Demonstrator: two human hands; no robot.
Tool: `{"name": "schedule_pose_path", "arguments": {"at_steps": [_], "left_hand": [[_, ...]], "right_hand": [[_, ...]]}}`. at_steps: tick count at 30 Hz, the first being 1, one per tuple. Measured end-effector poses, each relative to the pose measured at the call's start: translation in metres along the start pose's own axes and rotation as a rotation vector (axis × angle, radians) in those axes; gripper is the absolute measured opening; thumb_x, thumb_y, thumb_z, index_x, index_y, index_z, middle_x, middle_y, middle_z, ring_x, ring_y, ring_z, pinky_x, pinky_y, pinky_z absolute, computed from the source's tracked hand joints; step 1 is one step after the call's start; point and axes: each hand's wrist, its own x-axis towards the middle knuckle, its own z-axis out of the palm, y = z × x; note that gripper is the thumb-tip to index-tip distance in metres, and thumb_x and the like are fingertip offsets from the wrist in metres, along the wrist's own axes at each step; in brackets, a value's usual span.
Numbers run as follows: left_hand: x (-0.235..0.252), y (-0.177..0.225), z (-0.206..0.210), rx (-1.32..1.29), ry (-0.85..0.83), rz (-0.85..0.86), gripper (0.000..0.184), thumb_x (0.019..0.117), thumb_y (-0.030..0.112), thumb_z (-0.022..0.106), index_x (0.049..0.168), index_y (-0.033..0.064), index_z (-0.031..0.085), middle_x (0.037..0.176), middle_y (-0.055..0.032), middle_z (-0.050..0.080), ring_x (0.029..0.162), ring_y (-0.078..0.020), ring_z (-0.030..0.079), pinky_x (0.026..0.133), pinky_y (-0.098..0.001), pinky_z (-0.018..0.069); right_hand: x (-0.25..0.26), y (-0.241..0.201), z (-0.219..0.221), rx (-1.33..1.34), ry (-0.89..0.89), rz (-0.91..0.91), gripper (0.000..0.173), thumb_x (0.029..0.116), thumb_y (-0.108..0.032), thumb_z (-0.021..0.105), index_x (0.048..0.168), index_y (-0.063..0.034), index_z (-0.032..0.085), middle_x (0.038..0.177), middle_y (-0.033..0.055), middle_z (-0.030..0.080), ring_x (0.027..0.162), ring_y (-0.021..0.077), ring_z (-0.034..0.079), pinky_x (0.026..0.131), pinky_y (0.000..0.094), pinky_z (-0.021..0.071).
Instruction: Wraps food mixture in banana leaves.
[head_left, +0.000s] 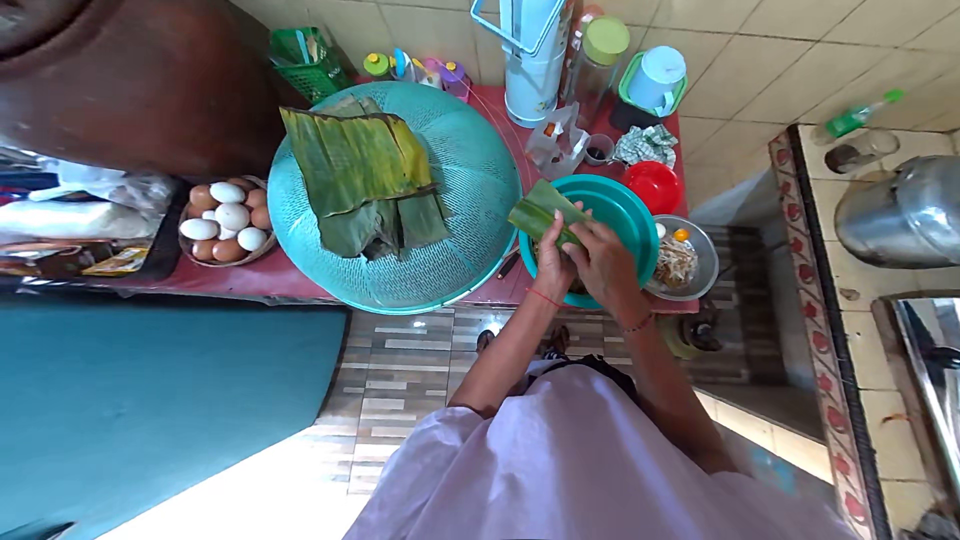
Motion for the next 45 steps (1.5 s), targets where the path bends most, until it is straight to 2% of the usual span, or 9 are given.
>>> {"name": "schedule_pose_path", "arguments": {"at_steps": [9, 15, 24, 27, 31, 34, 36, 40, 45], "left_hand": [[-0.010, 0.000, -0.006, 0.125, -0.074, -0.073, 0.054, 0.1008, 0.059, 0.051, 0.143, 0.0257, 0.057, 0.139, 0.0006, 0.064, 0.118, -0.0121, 0.066, 0.096, -0.0302, 0.0550], [-0.007, 0.000, -0.015, 0.120, -0.152, -0.098, 0.044, 0.1036, 0.050, 0.049, 0.138, 0.0230, 0.059, 0.132, -0.0009, 0.067, 0.110, -0.0108, 0.067, 0.089, -0.0275, 0.0558], [-0.008, 0.002, -0.023, 0.356, -0.096, -0.108, 0.028, 0.1049, 0.030, 0.054, 0.130, 0.0205, 0.060, 0.113, -0.0004, 0.071, 0.094, -0.0078, 0.069, 0.080, -0.0243, 0.0565], [-0.005, 0.004, -0.014, 0.358, -0.013, -0.131, 0.025, 0.1049, 0.027, 0.054, 0.127, 0.0155, 0.058, 0.107, -0.0011, 0.070, 0.091, -0.0086, 0.068, 0.079, -0.0262, 0.0572], [-0.009, 0.015, -0.003, 0.427, 0.007, -0.181, 0.030, 0.1050, 0.029, 0.054, 0.130, 0.0120, 0.057, 0.111, -0.0040, 0.069, 0.095, -0.0113, 0.068, 0.083, -0.0299, 0.0575], [-0.015, 0.023, 0.002, 0.492, -0.041, -0.243, 0.027, 0.1038, 0.029, 0.055, 0.124, 0.0113, 0.061, 0.105, -0.0043, 0.071, 0.090, -0.0121, 0.069, 0.079, -0.0305, 0.0587], [-0.018, 0.026, 0.005, 0.520, -0.054, -0.293, 0.026, 0.1018, 0.021, 0.057, 0.125, 0.0097, 0.060, 0.101, -0.0046, 0.071, 0.086, -0.0125, 0.069, 0.076, -0.0312, 0.0595], [-0.024, 0.029, 0.008, 0.617, -0.057, -0.338, 0.017, 0.1020, 0.015, 0.057, 0.110, 0.0031, 0.065, 0.090, -0.0068, 0.070, 0.077, -0.0139, 0.069, 0.069, -0.0311, 0.0597], [-0.040, 0.041, 0.005, 0.742, -0.066, -0.388, 0.026, 0.1025, 0.030, 0.058, 0.115, 0.0091, 0.067, 0.092, -0.0059, 0.071, 0.074, -0.0129, 0.068, 0.066, -0.0295, 0.0587]], "right_hand": [[0.004, 0.013, 0.006, 0.015, -0.102, 0.093, 0.036, 0.0915, -0.015, 0.077, 0.123, 0.0012, 0.070, 0.117, 0.0231, 0.070, 0.108, 0.0409, 0.068, 0.088, 0.0580, 0.0558], [0.007, 0.025, -0.011, 0.226, -0.137, 0.177, 0.038, 0.0960, -0.021, 0.074, 0.126, 0.0023, 0.071, 0.120, 0.0270, 0.064, 0.112, 0.0440, 0.061, 0.095, 0.0609, 0.0493], [0.002, 0.035, -0.017, 0.498, -0.093, 0.293, 0.029, 0.0941, -0.016, 0.076, 0.118, -0.0008, 0.068, 0.115, 0.0190, 0.067, 0.090, 0.0277, 0.066, 0.078, 0.0447, 0.0565], [0.001, 0.043, -0.013, 0.525, -0.041, 0.313, 0.030, 0.0958, -0.025, 0.074, 0.117, -0.0043, 0.068, 0.118, 0.0167, 0.063, 0.090, 0.0253, 0.063, 0.074, 0.0419, 0.0544], [0.000, 0.046, -0.020, 0.783, -0.157, 0.517, 0.052, 0.1062, -0.054, 0.046, 0.134, -0.0124, 0.060, 0.119, 0.0087, 0.069, 0.098, 0.0194, 0.067, 0.085, 0.0414, 0.0555], [0.007, 0.050, -0.017, 1.110, -0.357, 0.626, 0.068, 0.0988, -0.074, 0.039, 0.134, -0.0203, 0.063, 0.113, -0.0016, 0.072, 0.097, 0.0106, 0.068, 0.083, 0.0321, 0.0573], [0.017, 0.052, -0.005, 1.290, -0.409, 0.606, 0.054, 0.0995, -0.064, 0.050, 0.124, -0.0194, 0.067, 0.102, -0.0034, 0.073, 0.085, 0.0061, 0.069, 0.072, 0.0252, 0.0589], [0.037, 0.054, 0.007, 1.437, -0.356, 0.636, 0.032, 0.1056, -0.023, 0.050, 0.128, -0.0024, 0.061, 0.107, 0.0121, 0.076, 0.093, 0.0194, 0.075, 0.078, 0.0343, 0.0626], [0.050, 0.063, 0.009, 1.342, -0.301, 0.649, 0.036, 0.1101, -0.026, 0.046, 0.121, 0.0011, 0.067, 0.104, 0.0133, 0.075, 0.092, 0.0215, 0.073, 0.082, 0.0377, 0.0616]]}}
